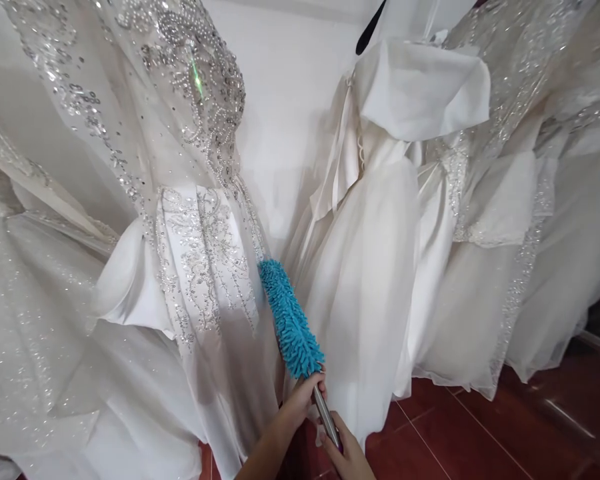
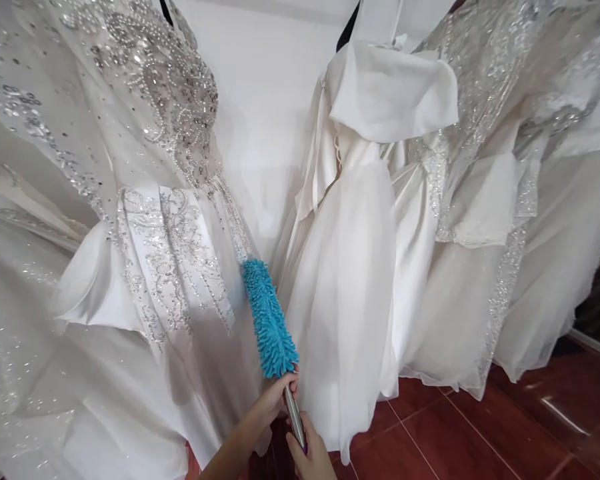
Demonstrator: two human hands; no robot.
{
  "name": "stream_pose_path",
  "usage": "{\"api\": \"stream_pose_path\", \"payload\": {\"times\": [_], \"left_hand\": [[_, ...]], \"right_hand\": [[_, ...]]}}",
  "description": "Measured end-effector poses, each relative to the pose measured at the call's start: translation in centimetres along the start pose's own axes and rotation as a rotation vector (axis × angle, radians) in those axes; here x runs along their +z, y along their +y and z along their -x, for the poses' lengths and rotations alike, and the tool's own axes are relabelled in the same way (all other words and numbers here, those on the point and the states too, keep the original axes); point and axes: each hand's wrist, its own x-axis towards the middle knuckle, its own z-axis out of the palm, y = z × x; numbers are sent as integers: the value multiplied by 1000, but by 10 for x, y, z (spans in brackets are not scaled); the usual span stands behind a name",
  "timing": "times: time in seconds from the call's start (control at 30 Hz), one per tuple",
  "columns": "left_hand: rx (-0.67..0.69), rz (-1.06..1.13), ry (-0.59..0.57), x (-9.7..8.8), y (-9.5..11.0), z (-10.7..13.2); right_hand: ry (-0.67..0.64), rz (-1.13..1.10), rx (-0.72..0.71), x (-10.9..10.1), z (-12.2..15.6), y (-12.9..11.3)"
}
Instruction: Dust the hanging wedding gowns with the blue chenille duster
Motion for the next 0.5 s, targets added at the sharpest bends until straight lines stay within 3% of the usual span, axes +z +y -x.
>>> {"api": "stream_pose_path", "payload": {"times": [0.07,0.17,0.23,0.33,0.5], "left_hand": [[32,-26,-7,5,2,-2],[92,-97,-25,17,21,2],[169,-151,-41,24,43,7],[279,-233,-78,31,80,19],[314,-282,-62,25,129,42]], "right_hand": [[21,10,-7,-4,-1,0],[45,-2,-41,-9,-6,-12],[21,-30,-62,-9,-11,-28],[-116,-116,-28,-4,-21,-60],[-231,-295,-29,17,-33,-107]]}}
